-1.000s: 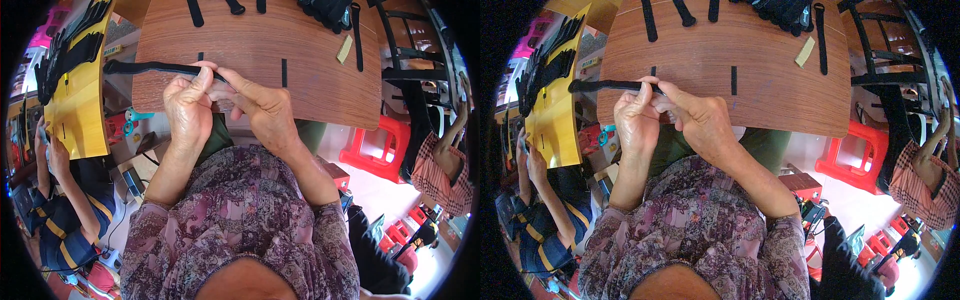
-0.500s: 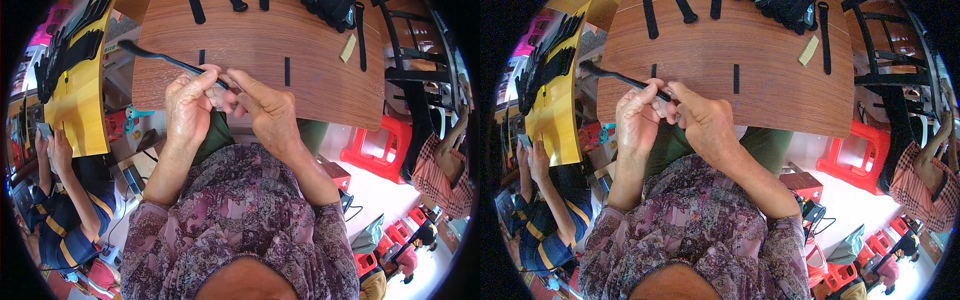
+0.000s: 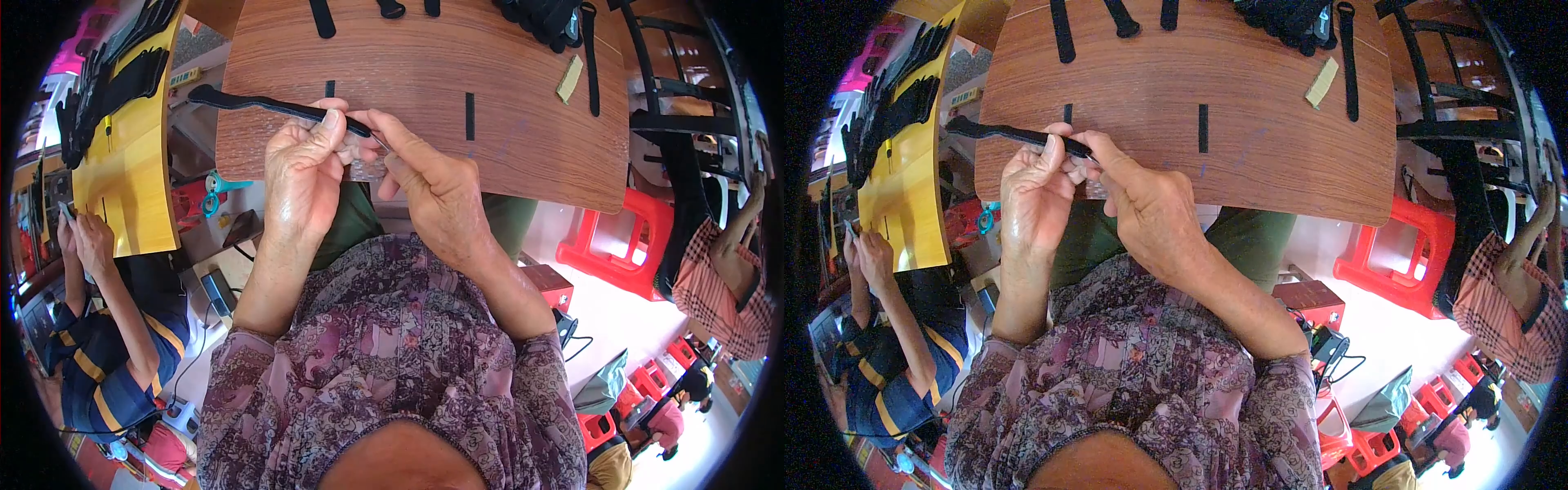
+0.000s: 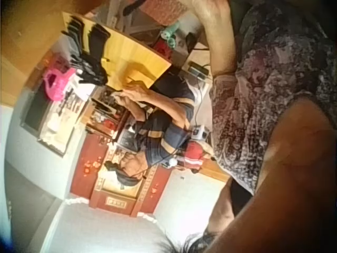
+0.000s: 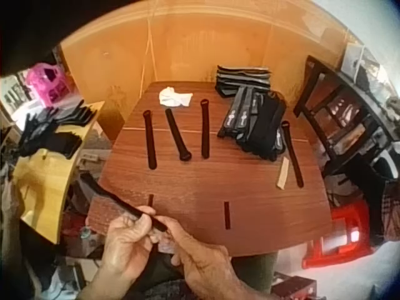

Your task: The person is using a small pointed tool to insert pins into black textile straps at a workbench.

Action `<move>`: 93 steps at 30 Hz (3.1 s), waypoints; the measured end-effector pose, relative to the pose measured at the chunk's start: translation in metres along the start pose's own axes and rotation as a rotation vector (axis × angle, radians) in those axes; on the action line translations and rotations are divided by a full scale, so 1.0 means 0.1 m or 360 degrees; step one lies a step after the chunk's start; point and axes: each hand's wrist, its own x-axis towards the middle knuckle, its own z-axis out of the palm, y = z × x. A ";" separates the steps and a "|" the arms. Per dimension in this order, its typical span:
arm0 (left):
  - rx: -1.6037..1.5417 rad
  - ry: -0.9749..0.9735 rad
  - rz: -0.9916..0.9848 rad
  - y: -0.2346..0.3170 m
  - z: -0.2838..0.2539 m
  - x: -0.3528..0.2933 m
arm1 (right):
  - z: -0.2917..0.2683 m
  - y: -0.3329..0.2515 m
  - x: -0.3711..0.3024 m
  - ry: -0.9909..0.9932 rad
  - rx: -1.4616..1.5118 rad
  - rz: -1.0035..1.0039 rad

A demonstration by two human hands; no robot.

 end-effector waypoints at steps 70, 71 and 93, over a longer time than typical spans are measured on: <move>0.0310 0.0319 0.0459 -0.16 0.16 -0.05 | 0.16 0.37 0.11 0.0321 -0.0802 -0.0593; 0.0282 0.0361 0.0475 -0.17 0.17 -0.04 | 0.18 0.37 0.13 0.0370 -0.0833 -0.0614; 0.0464 0.0419 0.0759 -0.29 0.24 0.01 | 0.15 0.29 0.24 0.0245 -0.0469 -0.0342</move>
